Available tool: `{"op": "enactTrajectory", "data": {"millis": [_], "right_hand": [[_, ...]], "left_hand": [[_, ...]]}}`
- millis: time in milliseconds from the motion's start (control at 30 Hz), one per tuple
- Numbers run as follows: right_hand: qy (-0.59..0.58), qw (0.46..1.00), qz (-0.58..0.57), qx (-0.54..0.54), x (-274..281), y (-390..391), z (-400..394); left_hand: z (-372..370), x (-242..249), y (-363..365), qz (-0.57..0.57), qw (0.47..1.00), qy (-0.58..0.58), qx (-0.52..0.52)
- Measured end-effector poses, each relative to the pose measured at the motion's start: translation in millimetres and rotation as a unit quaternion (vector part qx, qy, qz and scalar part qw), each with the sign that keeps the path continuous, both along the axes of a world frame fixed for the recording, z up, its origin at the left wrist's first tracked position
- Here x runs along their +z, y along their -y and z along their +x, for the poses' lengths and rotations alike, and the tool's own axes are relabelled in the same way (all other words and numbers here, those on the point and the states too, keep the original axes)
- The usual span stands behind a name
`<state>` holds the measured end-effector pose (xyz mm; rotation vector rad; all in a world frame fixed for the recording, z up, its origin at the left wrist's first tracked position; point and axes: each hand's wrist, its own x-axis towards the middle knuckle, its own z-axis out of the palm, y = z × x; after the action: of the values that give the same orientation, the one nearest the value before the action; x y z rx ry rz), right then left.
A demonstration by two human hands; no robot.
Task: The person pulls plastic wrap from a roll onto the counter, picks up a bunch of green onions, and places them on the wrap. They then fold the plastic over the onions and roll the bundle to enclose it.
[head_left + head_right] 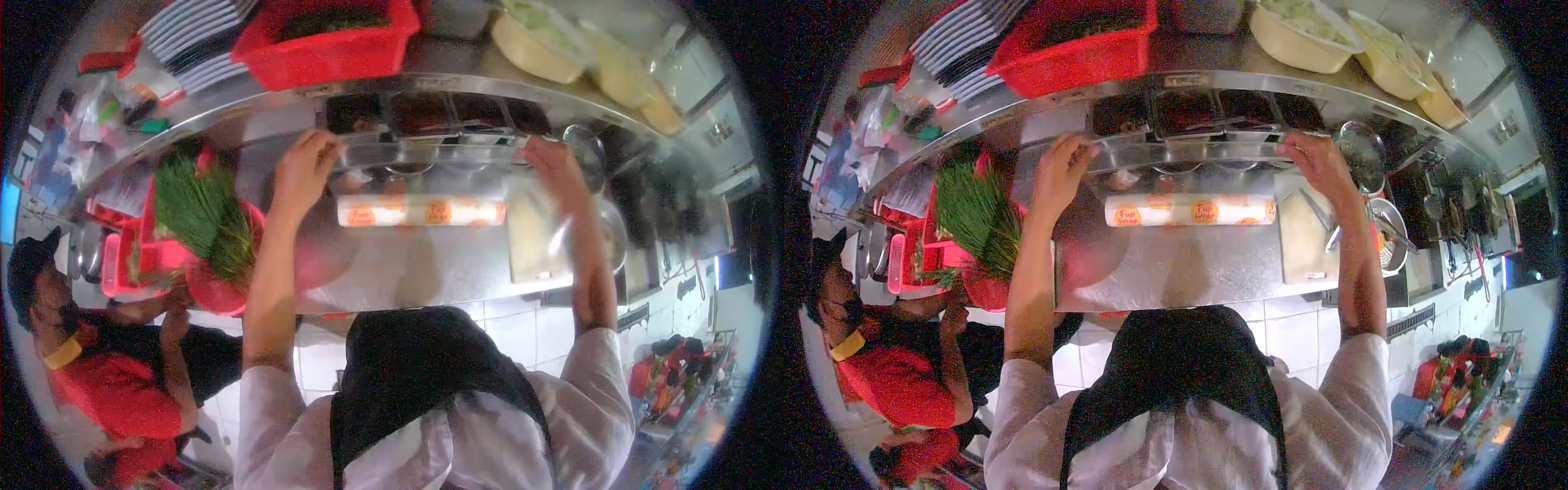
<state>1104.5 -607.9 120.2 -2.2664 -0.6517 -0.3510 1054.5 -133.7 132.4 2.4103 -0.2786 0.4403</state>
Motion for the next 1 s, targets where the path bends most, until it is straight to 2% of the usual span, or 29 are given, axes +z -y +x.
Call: {"op": "enactTrajectory", "data": {"millis": [67, 100, 200, 333, 433, 500, 567, 733, 800, 867, 933, 1000], "right_hand": [[0.028, 0.99, -0.128, -0.059, 26.7, -2.6, -9.1], [-0.045, 0.991, -0.097, -0.084, 33.1, 1.4, -9.5], [0.022, 0.988, -0.136, -0.067, 28.2, 21.7, 5.8], [-0.029, 0.985, -0.123, -0.114, 31.3, 35.6, 11.0], [-0.028, 0.993, -0.055, -0.103, 30.3, 39.4, 18.3], [0.005, 0.99, -0.111, -0.089, 39.9, 34.6, 19.6], [0.025, 0.991, -0.109, -0.075, 38.4, 30.6, 24.8], [0.053, 0.992, -0.111, -0.04, 12.0, 46.2, 18.8], [0.152, 0.972, -0.18, 0.008, -14.7, 66.2, -3.9], [0.119, 0.978, -0.171, -0.028, 2.0, 49.8, -65.2], [-0.011, 0.999, -0.04, -0.004, -36.0, 68.5, -89.8], [-0.045, 0.994, -0.095, 0.019, -56.5, 80.1, -120.3]], "left_hand": [[6.8, 0.2, 12.9, -0.01, 0.999, 0.043, -0.007], [9.8, 2.2, 19.8, -0.009, 0.999, 0.043, -0.008], [17.5, 6.3, 34.9, -0.008, 0.999, 0.049, -0.016], [28.0, 10.0, 55.9, -0.019, 0.998, 0.06, -0.005], [32.5, 19.9, 63.2, -0.034, 0.998, 0.058, 0.006], [39.6, 19.4, 57.2, -0.03, 0.997, 0.065, 0.008], [43.8, 18.0, 48.9, 0.0, 0.994, 0.113, -0.001], [3.9, 15.2, 47.2, -0.01, 0.998, 0.057, 0.001], [-27.0, 9.1, 47.5, -0.028, 0.999, 0.041, -0.004], [-61.2, 1.3, 49.8, -0.01, 0.997, 0.063, -0.045], [-93.9, -10.2, 46.4, -0.017, 0.998, 0.013, -0.053], [-122.1, -20.0, 46.5, -0.02, 0.997, -0.036, -0.068]]}}
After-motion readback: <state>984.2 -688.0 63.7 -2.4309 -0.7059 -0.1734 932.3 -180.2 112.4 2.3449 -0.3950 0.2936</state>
